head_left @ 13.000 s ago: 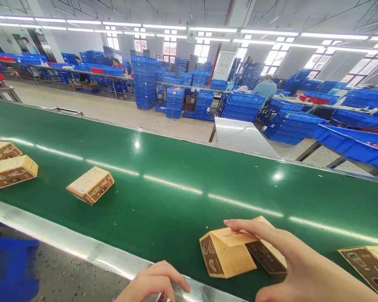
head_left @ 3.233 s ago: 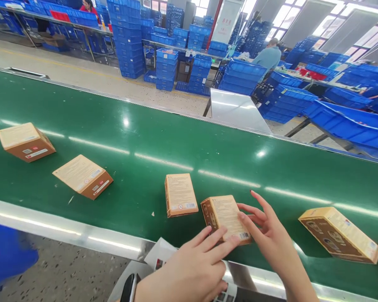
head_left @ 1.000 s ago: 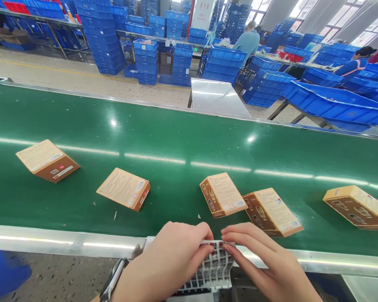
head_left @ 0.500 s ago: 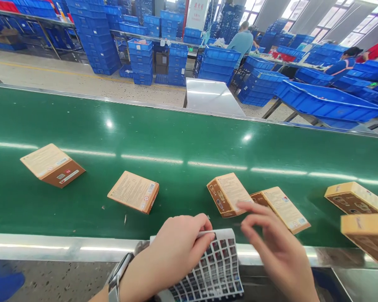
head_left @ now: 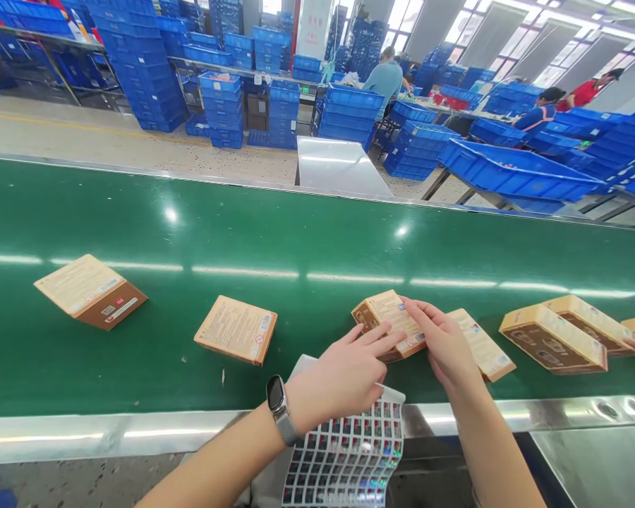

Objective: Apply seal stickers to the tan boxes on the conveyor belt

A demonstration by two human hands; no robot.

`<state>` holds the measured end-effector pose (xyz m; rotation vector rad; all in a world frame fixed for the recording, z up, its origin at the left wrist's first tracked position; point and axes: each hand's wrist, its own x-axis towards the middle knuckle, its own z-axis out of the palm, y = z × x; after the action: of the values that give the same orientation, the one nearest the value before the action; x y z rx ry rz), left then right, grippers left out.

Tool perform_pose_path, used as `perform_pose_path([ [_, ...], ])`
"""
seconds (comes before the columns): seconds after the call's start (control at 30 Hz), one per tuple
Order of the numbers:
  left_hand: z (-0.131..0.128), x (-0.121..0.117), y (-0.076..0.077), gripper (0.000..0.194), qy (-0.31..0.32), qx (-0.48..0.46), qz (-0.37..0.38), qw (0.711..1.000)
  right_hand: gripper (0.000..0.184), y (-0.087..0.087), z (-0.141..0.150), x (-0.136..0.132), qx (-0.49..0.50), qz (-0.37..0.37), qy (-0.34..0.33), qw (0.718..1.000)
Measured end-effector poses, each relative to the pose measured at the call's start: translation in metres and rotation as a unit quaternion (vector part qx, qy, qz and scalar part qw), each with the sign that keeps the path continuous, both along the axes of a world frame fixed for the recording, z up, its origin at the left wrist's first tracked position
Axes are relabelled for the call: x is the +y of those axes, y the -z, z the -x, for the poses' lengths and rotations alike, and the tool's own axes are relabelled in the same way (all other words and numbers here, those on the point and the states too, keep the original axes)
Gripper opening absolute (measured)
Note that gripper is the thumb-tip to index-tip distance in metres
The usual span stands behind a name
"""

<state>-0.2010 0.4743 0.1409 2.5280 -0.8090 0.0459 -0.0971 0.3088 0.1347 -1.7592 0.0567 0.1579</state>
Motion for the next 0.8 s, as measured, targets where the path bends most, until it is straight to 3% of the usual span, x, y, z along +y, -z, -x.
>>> perform_pose_path([
  [0.33, -0.012, -0.013, -0.005, 0.020, 0.017, 0.019, 0.011, 1.000, 0.056, 0.002, -0.008, -0.015, -0.048, 0.082, 0.016, 0.995],
  [0.6, -0.025, -0.027, -0.003, 0.020, 0.032, 0.018, 0.017, 0.999, 0.050, -0.004, -0.023, -0.026, -0.150, 0.213, 0.070, 0.963],
  [0.7, -0.012, -0.027, -0.008, 0.018, 0.035, 0.025, 0.035, 0.998, 0.045, -0.016, -0.024, -0.024, -0.206, 0.253, 0.076, 0.942],
  [0.8, 0.020, -0.018, -0.016, 0.017, 0.003, 0.084, 0.044, 0.995, 0.038, -0.028, -0.010, -0.009, -0.271, 0.269, 0.046, 0.923],
])
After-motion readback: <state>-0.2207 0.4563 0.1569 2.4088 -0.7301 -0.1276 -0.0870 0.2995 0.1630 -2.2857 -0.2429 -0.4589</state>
